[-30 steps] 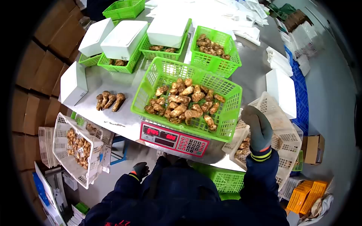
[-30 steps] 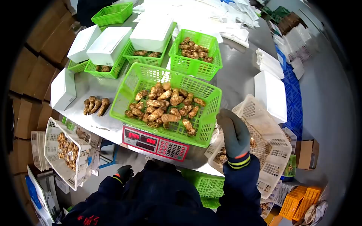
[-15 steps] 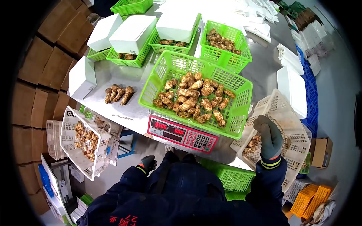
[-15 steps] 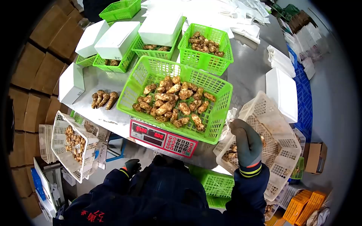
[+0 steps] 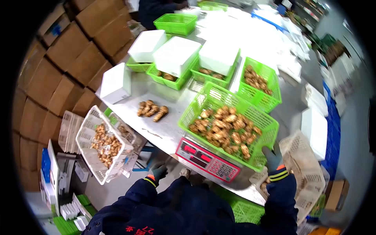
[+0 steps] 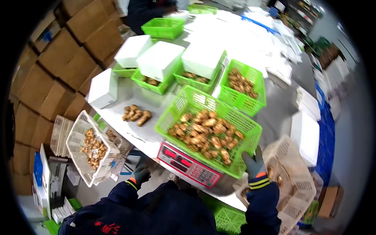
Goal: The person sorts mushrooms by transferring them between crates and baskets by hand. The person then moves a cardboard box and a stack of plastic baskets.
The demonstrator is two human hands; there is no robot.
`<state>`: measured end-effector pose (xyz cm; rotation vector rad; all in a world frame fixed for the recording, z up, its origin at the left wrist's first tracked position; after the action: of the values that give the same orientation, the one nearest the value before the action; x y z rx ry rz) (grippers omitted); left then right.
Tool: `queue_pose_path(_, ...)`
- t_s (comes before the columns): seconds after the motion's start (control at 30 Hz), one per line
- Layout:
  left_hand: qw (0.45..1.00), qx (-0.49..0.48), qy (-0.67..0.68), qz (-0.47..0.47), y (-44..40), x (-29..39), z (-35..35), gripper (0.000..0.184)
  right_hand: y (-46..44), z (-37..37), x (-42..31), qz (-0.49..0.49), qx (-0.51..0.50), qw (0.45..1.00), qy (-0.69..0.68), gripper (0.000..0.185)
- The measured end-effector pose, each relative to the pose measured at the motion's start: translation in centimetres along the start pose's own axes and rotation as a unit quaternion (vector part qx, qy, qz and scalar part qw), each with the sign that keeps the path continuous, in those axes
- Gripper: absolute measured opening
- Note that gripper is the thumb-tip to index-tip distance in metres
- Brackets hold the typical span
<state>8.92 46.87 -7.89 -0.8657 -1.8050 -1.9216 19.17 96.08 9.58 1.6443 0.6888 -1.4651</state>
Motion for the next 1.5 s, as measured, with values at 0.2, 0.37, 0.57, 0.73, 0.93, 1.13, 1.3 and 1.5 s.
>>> queue_pose_path(0.2, 0.934, 0.081, -0.088, 0.336, -3.2, 15.5, -7.4, 0.047, -1.1, -1.7, 3.9, 0.191, -0.042, 0.979, -0.062, 0.037)
queue_pose_path(0.37, 0.876, 0.232, -0.134, 0.401, -10.4, 27.9, -15.8, 0.068, 1.3, 0.1, 1.1, 0.124, -0.008, 0.988, 0.095, 0.035)
queue_pose_path(0.57, 0.738, 0.312, -0.347, 0.487, -19.7, 37.7, -21.8, 0.073, 1.9, 14.3, -3.6, 0.060, -0.052, 0.996, 0.029, 0.043)
queue_pose_path(0.73, 0.765, 0.290, -0.434, 0.377, -25.4, 38.0, -26.7, 0.034, -2.7, 24.2, -2.0, 0.060, -0.055, 0.992, 0.093, 0.042)
queue_pose_path(0.93, 0.733, 0.146, -0.284, 0.601, -10.7, 42.5, -36.4, 0.044, -7.2, 34.8, -0.9, 0.098, -0.157, 0.983, 0.017, 0.042)
queue_pose_path(1.13, 0.848, -0.029, -0.216, 0.483, 0.1, 46.8, -31.2, 0.015, -12.9, 46.1, -1.4, 0.061, -0.186, 0.970, 0.142, 0.035)
queue_pose_path(1.3, 0.527, 0.001, -0.691, 0.496, -0.3, 48.0, -27.5, 0.043, -17.3, 54.6, 2.0, 0.038, -0.216, 0.956, 0.195, 0.033)
queue_pose_path(1.5, 0.552, 0.233, -0.543, 0.588, -0.7, 50.5, -32.6, 0.061, -18.1, 59.2, 3.0, 0.055, -0.248, 0.948, 0.190, 0.038)
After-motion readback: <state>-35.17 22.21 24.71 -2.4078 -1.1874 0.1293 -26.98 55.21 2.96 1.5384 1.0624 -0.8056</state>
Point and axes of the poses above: each hand's wrist, its own y-axis away from the middle knuckle, its own z-axis out of the palm, x = y × z, the point moved 4 cm from there along -y, towards the middle knuckle, and after that the axes turned 1 degree about -y, right-handed, at the moved point
